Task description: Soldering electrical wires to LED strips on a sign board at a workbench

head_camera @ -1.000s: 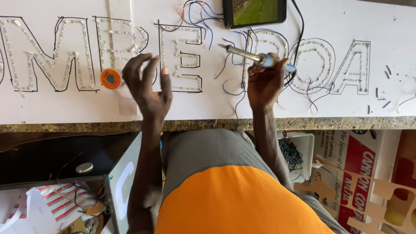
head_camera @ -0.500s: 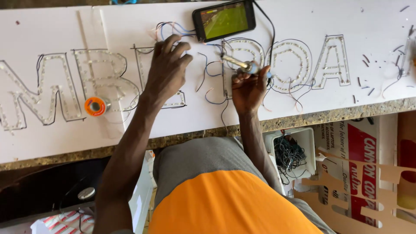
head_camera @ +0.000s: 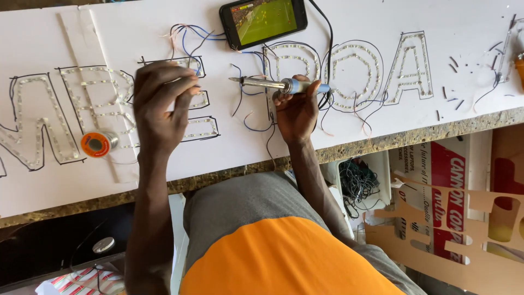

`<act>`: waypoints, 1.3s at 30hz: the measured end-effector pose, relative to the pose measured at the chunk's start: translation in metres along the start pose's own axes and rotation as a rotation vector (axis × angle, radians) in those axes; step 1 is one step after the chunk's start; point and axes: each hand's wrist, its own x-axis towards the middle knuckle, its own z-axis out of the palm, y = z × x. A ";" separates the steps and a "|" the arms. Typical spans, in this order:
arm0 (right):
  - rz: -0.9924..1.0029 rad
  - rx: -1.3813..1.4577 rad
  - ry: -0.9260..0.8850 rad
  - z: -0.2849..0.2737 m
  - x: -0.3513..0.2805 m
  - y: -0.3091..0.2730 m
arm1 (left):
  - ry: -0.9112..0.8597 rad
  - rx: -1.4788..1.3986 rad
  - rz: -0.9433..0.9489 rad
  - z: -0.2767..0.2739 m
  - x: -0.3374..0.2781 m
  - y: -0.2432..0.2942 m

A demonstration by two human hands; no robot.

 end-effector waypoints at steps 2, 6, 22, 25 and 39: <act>0.000 -0.008 -0.001 -0.001 0.001 0.000 | 0.056 -0.013 -0.015 -0.004 -0.006 -0.002; -0.003 -0.108 0.088 -0.019 0.008 0.007 | 0.277 -0.181 -0.023 -0.006 -0.029 -0.031; 0.017 -0.042 -0.004 -0.003 0.003 0.001 | 0.531 -0.167 -0.501 -0.023 -0.070 -0.005; 0.028 -0.030 -0.001 0.000 0.003 0.000 | 0.532 -0.104 -0.534 -0.028 -0.071 -0.007; -0.010 -0.079 -0.019 0.003 0.003 0.001 | 0.453 -0.264 -0.551 -0.028 -0.081 -0.004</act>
